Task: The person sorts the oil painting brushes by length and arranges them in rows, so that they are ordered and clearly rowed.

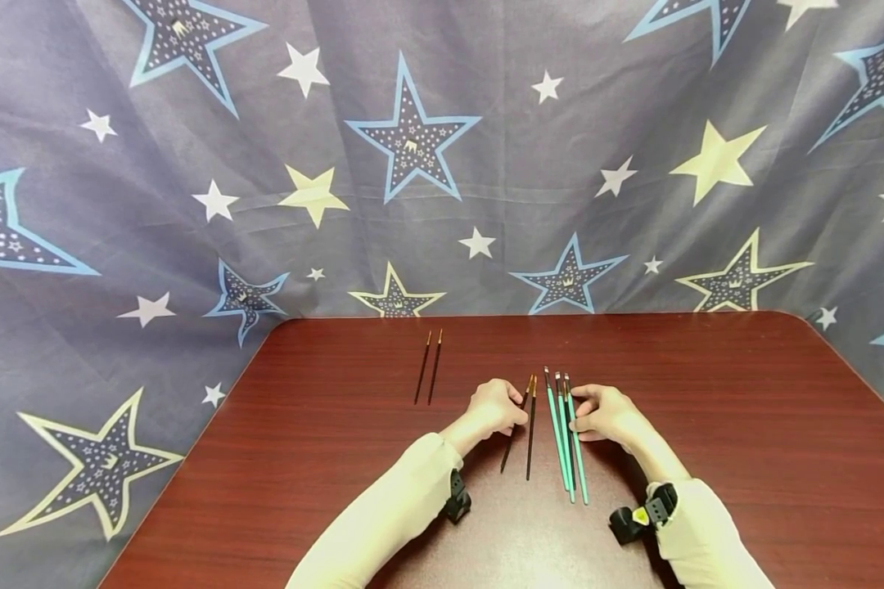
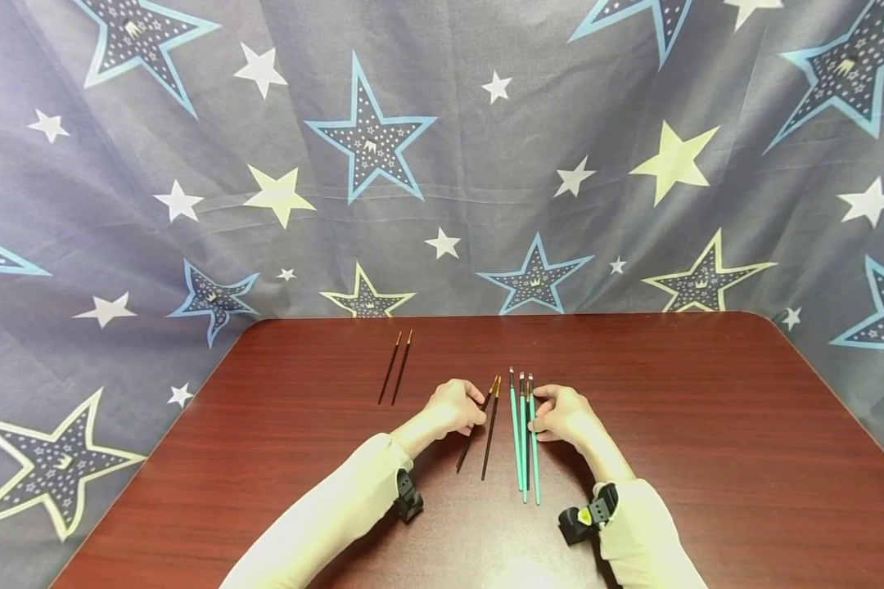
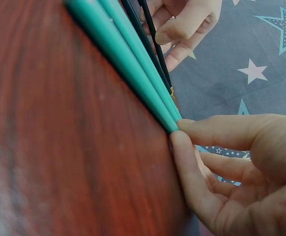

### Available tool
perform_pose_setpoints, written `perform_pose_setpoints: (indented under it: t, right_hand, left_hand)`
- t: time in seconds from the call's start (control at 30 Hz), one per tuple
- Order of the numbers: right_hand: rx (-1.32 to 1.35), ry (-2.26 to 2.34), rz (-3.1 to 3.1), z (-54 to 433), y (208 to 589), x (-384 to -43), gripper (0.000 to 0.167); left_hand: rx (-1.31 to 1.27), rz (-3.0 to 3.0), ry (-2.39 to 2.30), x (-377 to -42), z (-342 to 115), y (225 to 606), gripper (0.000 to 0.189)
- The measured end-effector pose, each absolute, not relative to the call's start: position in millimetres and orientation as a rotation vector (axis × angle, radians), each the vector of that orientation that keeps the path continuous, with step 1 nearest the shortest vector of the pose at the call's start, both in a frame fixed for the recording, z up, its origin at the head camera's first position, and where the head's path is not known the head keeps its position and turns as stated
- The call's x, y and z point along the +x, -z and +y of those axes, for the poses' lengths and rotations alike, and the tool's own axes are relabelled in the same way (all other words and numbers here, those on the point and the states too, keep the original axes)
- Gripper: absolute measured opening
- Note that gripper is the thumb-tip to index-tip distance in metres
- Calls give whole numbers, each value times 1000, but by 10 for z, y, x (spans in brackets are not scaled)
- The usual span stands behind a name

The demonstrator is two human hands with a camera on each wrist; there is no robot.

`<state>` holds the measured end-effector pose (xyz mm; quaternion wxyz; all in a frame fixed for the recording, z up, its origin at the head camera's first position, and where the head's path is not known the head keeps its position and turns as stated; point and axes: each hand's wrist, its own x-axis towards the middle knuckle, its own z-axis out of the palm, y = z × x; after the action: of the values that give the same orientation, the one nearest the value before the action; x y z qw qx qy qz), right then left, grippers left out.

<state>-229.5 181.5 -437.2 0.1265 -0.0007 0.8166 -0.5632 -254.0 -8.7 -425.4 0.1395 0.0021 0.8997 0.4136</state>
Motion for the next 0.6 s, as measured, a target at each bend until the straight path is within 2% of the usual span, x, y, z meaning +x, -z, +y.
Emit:
perform_pose_setpoints:
  t: [0.6]
  right_hand:
    - [3, 1657, 2366, 1812, 4380, -2296, 60]
  left_hand:
    - [4, 2492, -1424, -2663, -266, 4294, 22]
